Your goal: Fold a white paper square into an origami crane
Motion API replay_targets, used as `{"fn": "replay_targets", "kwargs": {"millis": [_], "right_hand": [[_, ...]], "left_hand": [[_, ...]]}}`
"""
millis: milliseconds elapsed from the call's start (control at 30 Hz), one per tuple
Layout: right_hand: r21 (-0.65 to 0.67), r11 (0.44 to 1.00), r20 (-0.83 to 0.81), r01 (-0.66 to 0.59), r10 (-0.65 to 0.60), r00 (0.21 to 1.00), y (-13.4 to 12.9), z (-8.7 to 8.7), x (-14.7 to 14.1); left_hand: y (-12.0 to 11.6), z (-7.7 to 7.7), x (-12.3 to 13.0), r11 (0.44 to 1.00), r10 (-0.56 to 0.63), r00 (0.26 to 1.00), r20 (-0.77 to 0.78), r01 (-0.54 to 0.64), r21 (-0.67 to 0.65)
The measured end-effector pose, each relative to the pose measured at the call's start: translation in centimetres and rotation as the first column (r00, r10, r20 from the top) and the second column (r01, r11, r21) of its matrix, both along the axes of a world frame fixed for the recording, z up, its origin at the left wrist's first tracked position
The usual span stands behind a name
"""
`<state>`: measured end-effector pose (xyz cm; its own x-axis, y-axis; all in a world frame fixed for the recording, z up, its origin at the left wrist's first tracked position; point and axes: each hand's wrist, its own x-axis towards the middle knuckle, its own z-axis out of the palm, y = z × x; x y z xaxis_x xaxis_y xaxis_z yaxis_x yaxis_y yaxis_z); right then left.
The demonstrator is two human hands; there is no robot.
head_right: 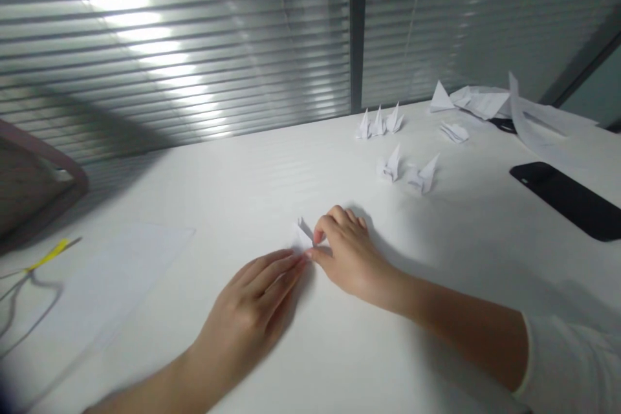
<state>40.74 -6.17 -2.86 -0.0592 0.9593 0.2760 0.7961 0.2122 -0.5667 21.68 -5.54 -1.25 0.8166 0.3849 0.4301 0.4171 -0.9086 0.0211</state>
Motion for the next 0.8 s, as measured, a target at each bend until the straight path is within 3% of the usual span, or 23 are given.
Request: {"fn": "replay_targets", "kwargs": {"millis": [133,200,300,500,667,800], "right_hand": [[0.133,0.977,-0.057,-0.165,0.173,0.983,-0.1,0.4,0.5],[0.211,0.919,0.047,-0.333,0.331,0.942,-0.1,0.7,1.2],[0.211,0.814,0.229,-0.542,0.498,0.837,0.2,0.8,2.3],[0.295,0.770,0.291,-0.566,0.493,0.820,0.7,0.1,3.2],[0.389,0.718,0.293,-0.577,0.498,0.816,0.9,0.0,3.0],[0.409,0.719,0.242,-0.562,0.508,0.827,1.3,0.0,2.7]], "left_hand": [[-0.1,0.7,-0.8,0.996,-0.038,0.992,-0.122,0.029,-0.079],[0.4,1.1,-1.3,0.992,-0.071,0.983,-0.169,0.051,-0.118],[1.6,1.2,-1.9,0.985,-0.129,0.970,-0.207,0.101,-0.138],[3.2,0.7,-2.3,0.991,-0.064,0.992,-0.106,0.051,-0.121],[2.9,0.1,-1.9,0.986,-0.118,0.991,-0.058,0.110,-0.128],[2.9,0.2,-1.7,0.971,-0.141,0.990,-0.012,0.136,-0.198]]}}
